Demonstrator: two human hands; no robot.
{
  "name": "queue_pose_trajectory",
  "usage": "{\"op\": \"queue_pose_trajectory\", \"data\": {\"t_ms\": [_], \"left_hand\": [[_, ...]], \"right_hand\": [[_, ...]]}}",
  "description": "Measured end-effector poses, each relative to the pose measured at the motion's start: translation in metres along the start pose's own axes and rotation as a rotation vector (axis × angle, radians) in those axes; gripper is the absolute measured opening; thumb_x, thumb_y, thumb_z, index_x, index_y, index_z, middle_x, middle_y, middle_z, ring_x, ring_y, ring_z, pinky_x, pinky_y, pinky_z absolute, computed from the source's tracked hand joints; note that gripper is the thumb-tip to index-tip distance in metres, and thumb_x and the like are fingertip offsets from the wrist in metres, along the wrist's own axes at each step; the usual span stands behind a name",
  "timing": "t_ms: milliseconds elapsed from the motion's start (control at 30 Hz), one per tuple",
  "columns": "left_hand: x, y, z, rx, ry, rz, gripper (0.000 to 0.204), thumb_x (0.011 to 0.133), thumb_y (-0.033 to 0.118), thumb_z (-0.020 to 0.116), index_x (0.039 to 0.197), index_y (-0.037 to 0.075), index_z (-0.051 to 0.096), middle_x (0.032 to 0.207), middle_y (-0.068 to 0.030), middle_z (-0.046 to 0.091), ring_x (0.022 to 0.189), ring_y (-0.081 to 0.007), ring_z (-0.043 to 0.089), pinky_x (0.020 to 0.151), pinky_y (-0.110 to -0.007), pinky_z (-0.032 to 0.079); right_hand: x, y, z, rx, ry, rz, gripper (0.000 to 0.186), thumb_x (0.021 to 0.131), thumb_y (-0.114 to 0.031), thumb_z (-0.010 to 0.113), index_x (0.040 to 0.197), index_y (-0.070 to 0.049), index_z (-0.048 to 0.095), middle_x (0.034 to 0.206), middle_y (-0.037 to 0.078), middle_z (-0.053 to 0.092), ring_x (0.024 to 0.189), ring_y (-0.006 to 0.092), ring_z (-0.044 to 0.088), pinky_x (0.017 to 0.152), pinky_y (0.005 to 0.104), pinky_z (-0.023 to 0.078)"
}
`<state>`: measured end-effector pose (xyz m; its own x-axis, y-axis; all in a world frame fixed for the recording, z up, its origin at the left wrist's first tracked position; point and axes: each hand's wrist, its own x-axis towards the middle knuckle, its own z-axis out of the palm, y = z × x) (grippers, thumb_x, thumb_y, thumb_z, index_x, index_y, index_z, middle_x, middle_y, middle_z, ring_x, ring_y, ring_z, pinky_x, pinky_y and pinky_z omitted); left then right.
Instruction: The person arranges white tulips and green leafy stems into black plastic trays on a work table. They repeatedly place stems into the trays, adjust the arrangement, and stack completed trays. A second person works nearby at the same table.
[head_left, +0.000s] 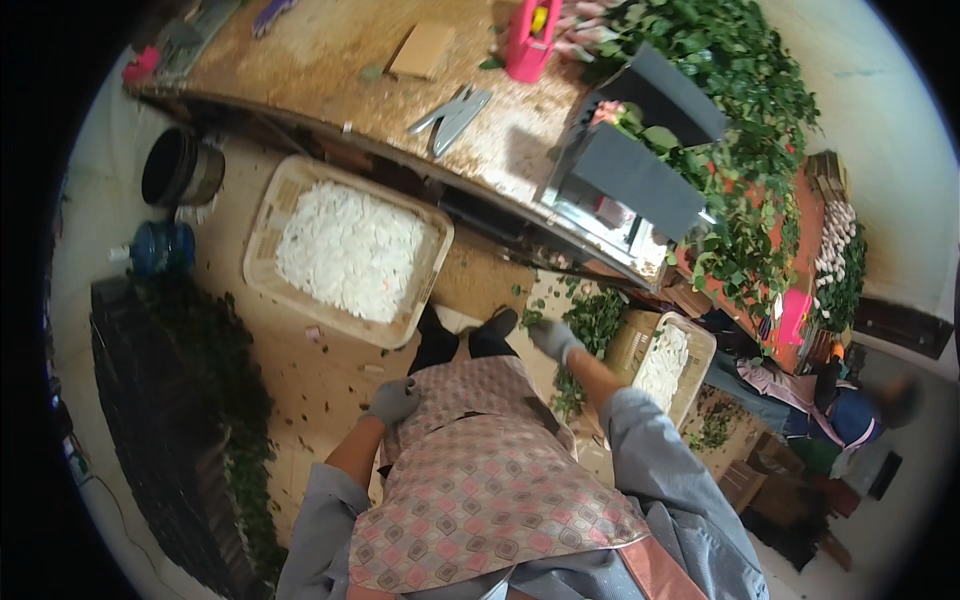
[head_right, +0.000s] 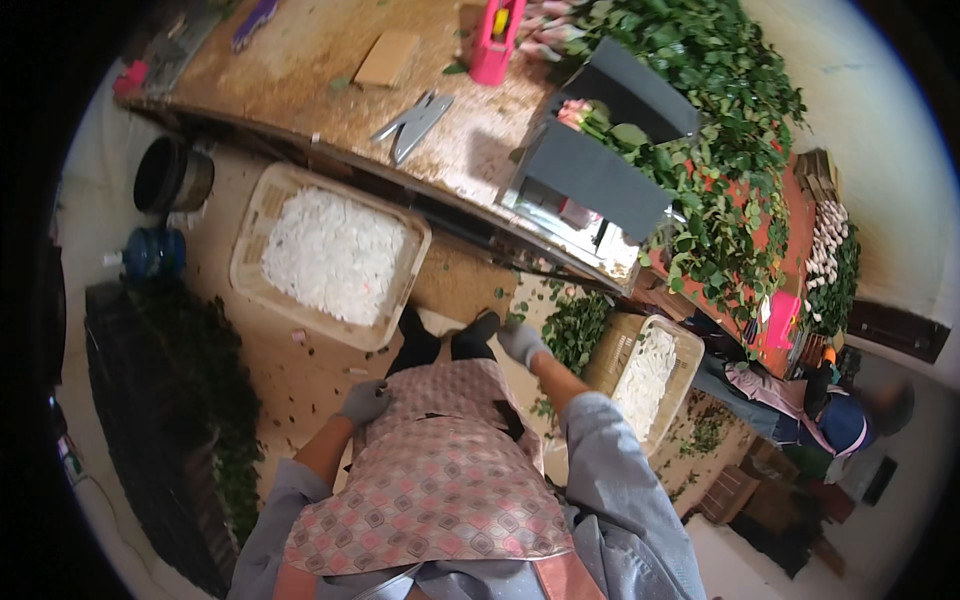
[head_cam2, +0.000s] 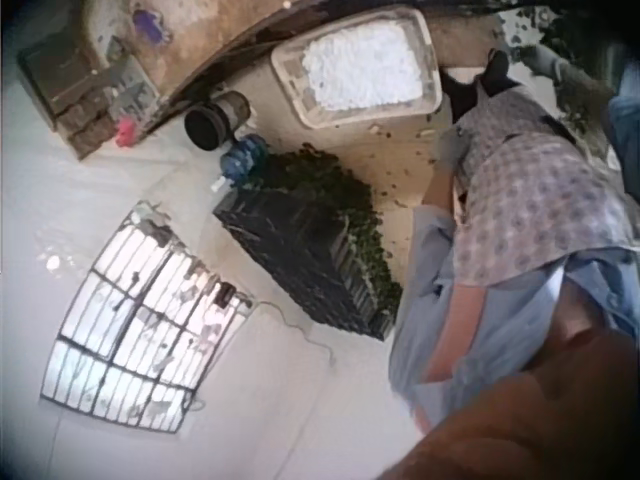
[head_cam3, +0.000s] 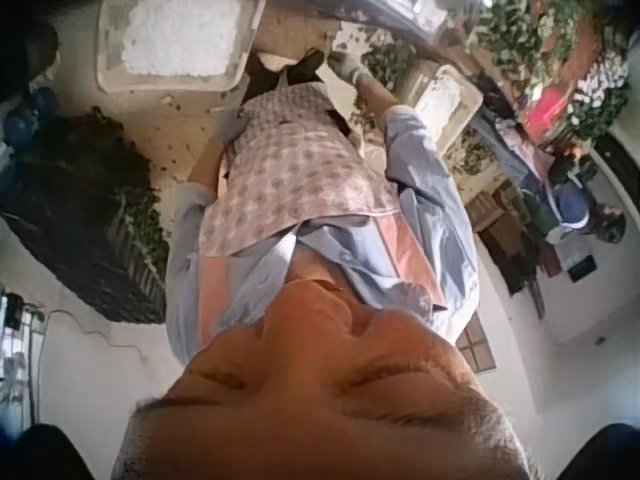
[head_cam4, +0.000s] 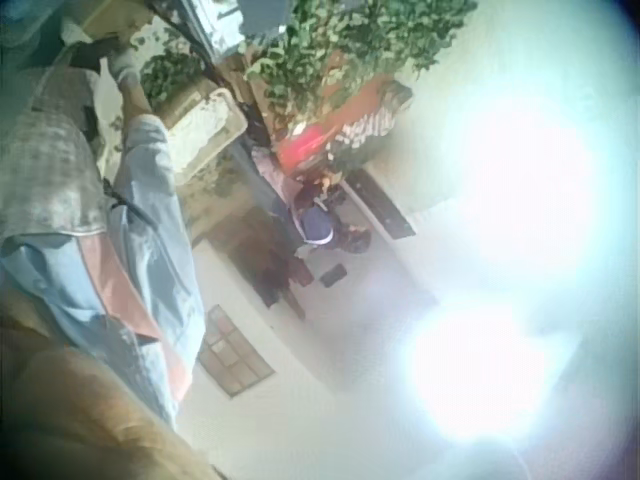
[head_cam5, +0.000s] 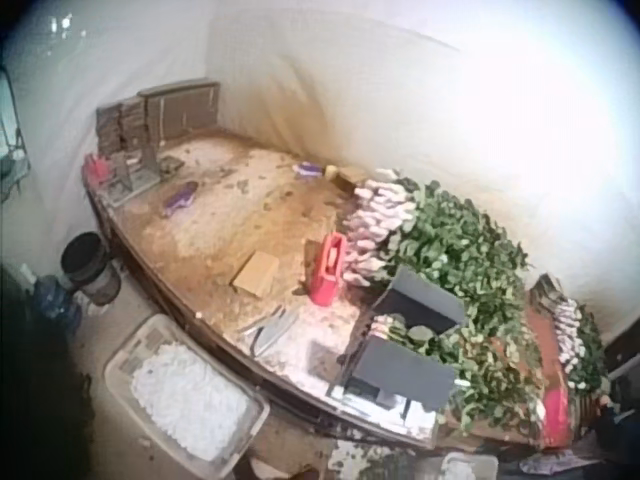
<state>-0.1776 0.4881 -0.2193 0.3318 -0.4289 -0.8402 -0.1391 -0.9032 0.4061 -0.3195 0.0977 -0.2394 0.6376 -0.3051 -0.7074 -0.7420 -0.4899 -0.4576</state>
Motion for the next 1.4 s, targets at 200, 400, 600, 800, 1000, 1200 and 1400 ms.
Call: {"op": "queue_pose_trajectory", "data": {"t_ms": [200,400,600,800,1000,1200,1400], "left_hand": [[-0.016,-0.026,0.036,-0.068,0.075,-0.093,0.045,0.095,0.035,0.061,0.126,0.004,0.068,0.120,-0.0201,0.071,0.109,-0.0357,0.068,0.097,-0.045,0.053],[-0.022,-0.029,0.084,-0.237,0.234,-0.119,0.038,0.095,0.033,0.063,0.119,0.005,0.070,0.111,-0.0178,0.071,0.099,-0.0358,0.069,0.089,-0.046,0.054],[-0.023,-0.024,0.122,-0.261,0.349,-0.123,0.034,0.094,0.032,0.066,0.113,0.006,0.072,0.106,-0.0181,0.070,0.094,-0.0360,0.069,0.086,-0.046,0.054],[-0.014,-0.007,0.136,-0.276,0.301,-0.153,0.030,0.094,0.033,0.064,0.111,0.009,0.070,0.106,-0.0180,0.068,0.097,-0.0375,0.067,0.087,-0.048,0.053],[-0.002,-0.001,0.170,-0.168,0.368,-0.134,0.024,0.093,0.029,0.063,0.097,0.006,0.068,0.101,-0.0171,0.068,0.092,-0.0376,0.067,0.080,-0.049,0.054],[0.009,0.017,0.157,-0.221,0.231,-0.228,0.024,0.091,0.025,0.061,0.096,0.003,0.067,0.100,-0.0187,0.066,0.090,-0.0373,0.066,0.080,-0.049,0.053],[0.014,0.016,0.161,-0.119,0.247,-0.194,0.021,0.090,0.024,0.061,0.092,0.003,0.066,0.095,-0.0190,0.066,0.088,-0.0386,0.066,0.079,-0.050,0.053]], "right_hand": [[0.102,-0.069,-0.031,-0.007,0.098,-0.029,0.042,0.092,-0.029,0.066,0.124,-0.003,0.070,0.117,0.021,0.073,0.108,0.0360,0.070,0.094,0.0414,0.053],[0.115,-0.082,-0.017,-0.101,0.231,-0.006,0.042,0.091,-0.025,0.062,0.127,-0.002,0.066,0.122,0.024,0.069,0.115,0.0408,0.065,0.100,0.0462,0.050],[0.122,-0.088,-0.007,-0.313,0.259,0.010,0.047,0.092,-0.027,0.063,0.132,-0.003,0.060,0.136,0.024,0.060,0.125,0.0387,0.059,0.105,0.0476,0.047],[0.176,-0.015,-0.035,-0.391,0.194,0.411,0.044,0.091,-0.035,0.062,0.122,-0.005,0.070,0.124,0.022,0.070,0.111,0.0394,0.068,0.097,0.0498,0.052],[0.196,0.063,-0.082,-0.716,0.525,0.340,0.061,0.101,-0.051,0.045,0.127,-0.002,0.068,0.129,0.026,0.066,0.119,0.0423,0.064,0.101,0.0475,0.049],[0.194,0.072,-0.095,-0.848,0.683,-0.008,0.053,0.102,-0.045,0.051,0.124,-0.001,0.068,0.123,0.024,0.069,0.112,0.0408,0.066,0.095,0.0497,0.052],[0.143,0.047,-0.080,-0.508,0.919,-0.286,0.033,0.098,-0.031,0.063,0.099,0.001,0.073,0.098,0.021,0.075,0.089,0.0364,0.073,0.073,0.0433,0.057]]}}
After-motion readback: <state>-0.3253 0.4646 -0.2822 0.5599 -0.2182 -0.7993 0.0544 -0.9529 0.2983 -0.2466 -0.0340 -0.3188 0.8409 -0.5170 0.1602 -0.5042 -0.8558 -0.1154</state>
